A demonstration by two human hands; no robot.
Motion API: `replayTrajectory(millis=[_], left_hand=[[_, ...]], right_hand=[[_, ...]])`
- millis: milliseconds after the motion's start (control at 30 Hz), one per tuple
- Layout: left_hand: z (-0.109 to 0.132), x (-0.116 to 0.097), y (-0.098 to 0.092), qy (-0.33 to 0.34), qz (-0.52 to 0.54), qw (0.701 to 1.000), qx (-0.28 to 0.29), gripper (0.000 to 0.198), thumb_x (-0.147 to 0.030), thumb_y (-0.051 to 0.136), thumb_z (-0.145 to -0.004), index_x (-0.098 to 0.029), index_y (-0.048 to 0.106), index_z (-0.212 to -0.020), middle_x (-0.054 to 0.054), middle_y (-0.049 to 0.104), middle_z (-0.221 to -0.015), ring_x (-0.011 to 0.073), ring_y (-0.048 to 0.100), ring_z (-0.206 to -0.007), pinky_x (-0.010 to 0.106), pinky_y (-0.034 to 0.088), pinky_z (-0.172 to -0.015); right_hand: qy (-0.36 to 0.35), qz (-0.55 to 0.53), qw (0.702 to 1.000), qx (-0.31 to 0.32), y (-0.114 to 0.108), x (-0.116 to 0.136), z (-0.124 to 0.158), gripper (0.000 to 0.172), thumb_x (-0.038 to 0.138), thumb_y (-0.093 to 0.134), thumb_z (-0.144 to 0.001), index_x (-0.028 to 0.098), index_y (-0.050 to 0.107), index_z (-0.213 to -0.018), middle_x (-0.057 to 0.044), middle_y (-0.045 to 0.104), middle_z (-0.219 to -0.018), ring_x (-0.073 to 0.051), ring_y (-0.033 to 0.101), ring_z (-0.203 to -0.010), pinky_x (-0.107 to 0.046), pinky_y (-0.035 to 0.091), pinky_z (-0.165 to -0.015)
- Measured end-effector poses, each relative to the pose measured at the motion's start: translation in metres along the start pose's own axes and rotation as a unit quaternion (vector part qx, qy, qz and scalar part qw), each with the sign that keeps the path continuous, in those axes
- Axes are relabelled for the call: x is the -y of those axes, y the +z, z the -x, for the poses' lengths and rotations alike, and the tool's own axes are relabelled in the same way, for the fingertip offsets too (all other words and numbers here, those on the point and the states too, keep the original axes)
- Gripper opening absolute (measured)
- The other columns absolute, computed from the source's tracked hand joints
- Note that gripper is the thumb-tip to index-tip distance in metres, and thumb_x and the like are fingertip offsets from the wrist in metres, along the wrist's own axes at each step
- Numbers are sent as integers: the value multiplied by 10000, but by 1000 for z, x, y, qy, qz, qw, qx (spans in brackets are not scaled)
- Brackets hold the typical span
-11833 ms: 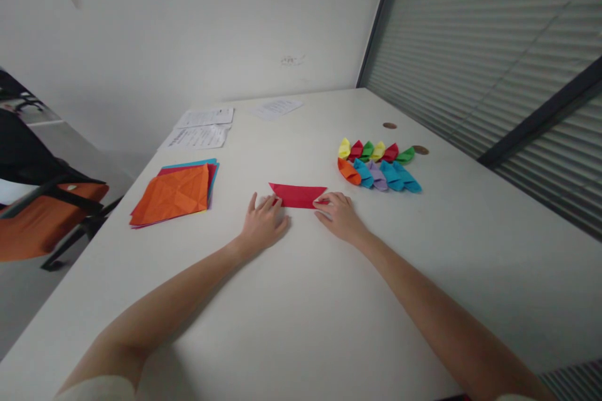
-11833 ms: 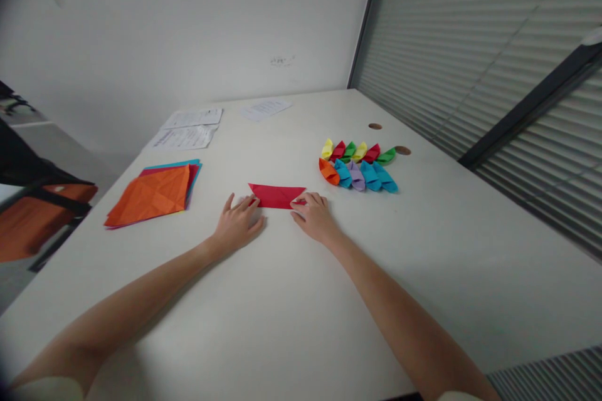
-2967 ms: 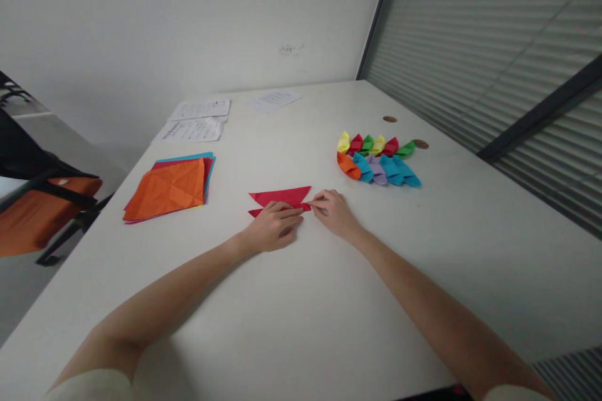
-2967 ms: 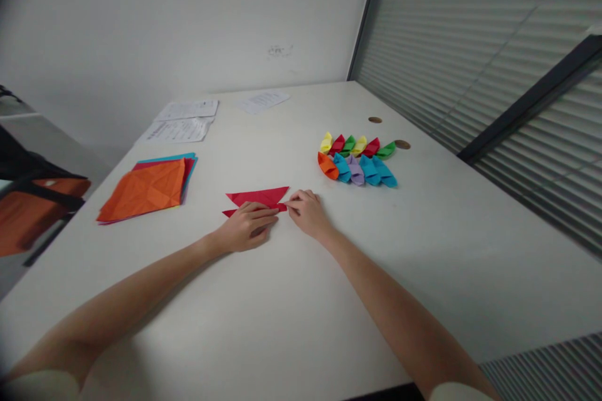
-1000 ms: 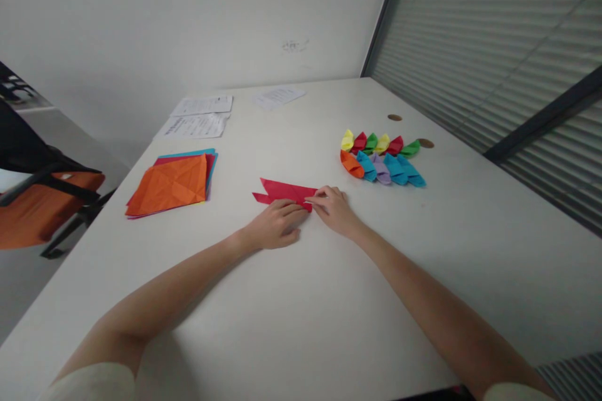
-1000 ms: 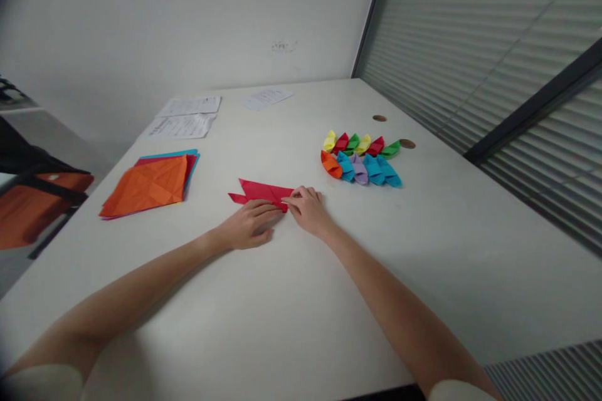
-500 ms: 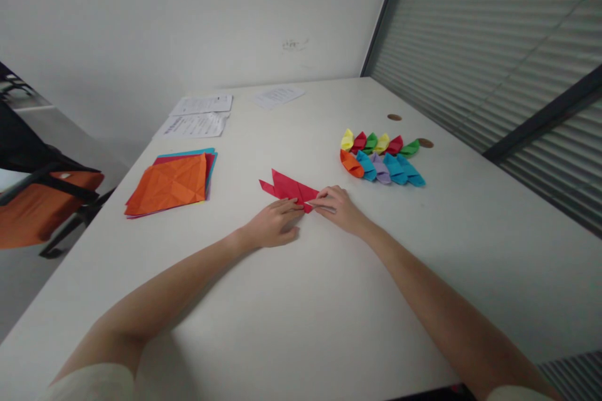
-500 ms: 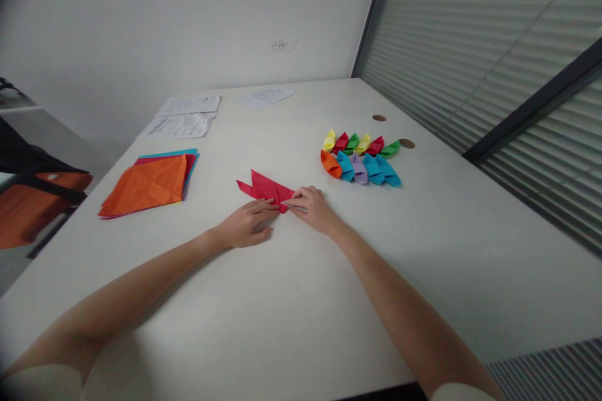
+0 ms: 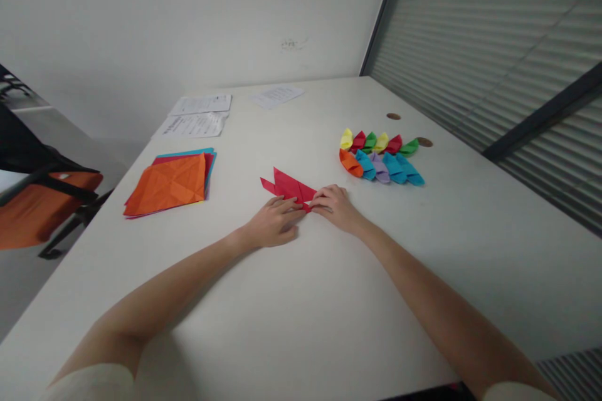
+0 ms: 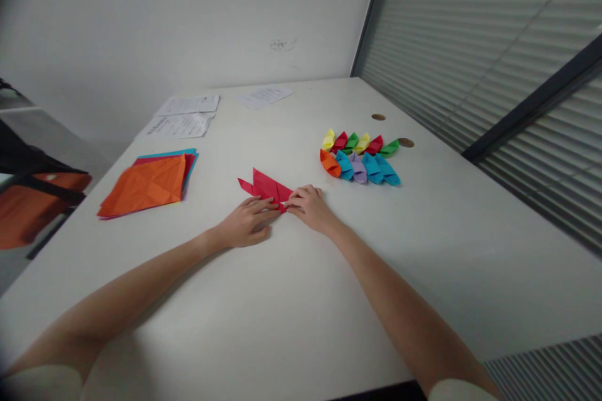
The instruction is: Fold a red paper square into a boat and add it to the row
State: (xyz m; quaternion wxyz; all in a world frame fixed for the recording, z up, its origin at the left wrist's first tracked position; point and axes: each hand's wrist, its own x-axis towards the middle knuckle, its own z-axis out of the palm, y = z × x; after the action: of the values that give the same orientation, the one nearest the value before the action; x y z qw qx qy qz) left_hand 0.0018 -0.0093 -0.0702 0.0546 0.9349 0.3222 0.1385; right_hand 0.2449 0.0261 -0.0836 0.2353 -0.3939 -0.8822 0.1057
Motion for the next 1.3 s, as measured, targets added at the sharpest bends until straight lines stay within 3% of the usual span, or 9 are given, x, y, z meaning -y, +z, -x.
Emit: replayTrajectory(millis=[600, 833, 1067, 1300], left_hand=[[-1, 0, 0, 4, -12, 1000, 4, 528, -189, 497, -792, -203, 551, -1317, 81, 565, -1374, 277, 477, -1310, 478, 296, -1136], [-2, 0, -1, 3, -1, 1000, 16, 523, -181, 477, -809, -199, 525, -1330, 92, 557, -1382, 271, 457, -1331, 487, 296, -1128], [-3, -4, -1, 9, -16, 1000, 0, 475, -337, 486, -875, -195, 538, -1325, 116, 594, -1303, 296, 478, -1297, 492, 323, -1103], [-2, -1, 0, -5, 0, 1000, -1, 489, -257, 476, -843, -180, 516, -1324, 126, 571, -1347, 276, 498, -1284, 478, 327, -1101]], right_hand=[[187, -21, 982, 0, 5, 17, -16, 75, 327, 707, -821, 255, 719, -803, -48, 615, -1138, -279, 438, -1147, -467, 319, -977], [201, -17, 979, 11, 3, 22, -17, 76, 324, 708, -817, 254, 722, -792, -51, 609, -1141, -286, 443, -1158, -468, 327, -985], [199, -5, 980, 13, 6, 19, -18, 82, 342, 695, -829, 267, 724, -808, -45, 604, -1152, -280, 441, -1150, -467, 327, -976], [192, 1, 981, 7, 7, 18, -18, 89, 346, 704, -819, 266, 724, -784, -50, 603, -1139, -287, 433, -1140, -483, 325, -968]])
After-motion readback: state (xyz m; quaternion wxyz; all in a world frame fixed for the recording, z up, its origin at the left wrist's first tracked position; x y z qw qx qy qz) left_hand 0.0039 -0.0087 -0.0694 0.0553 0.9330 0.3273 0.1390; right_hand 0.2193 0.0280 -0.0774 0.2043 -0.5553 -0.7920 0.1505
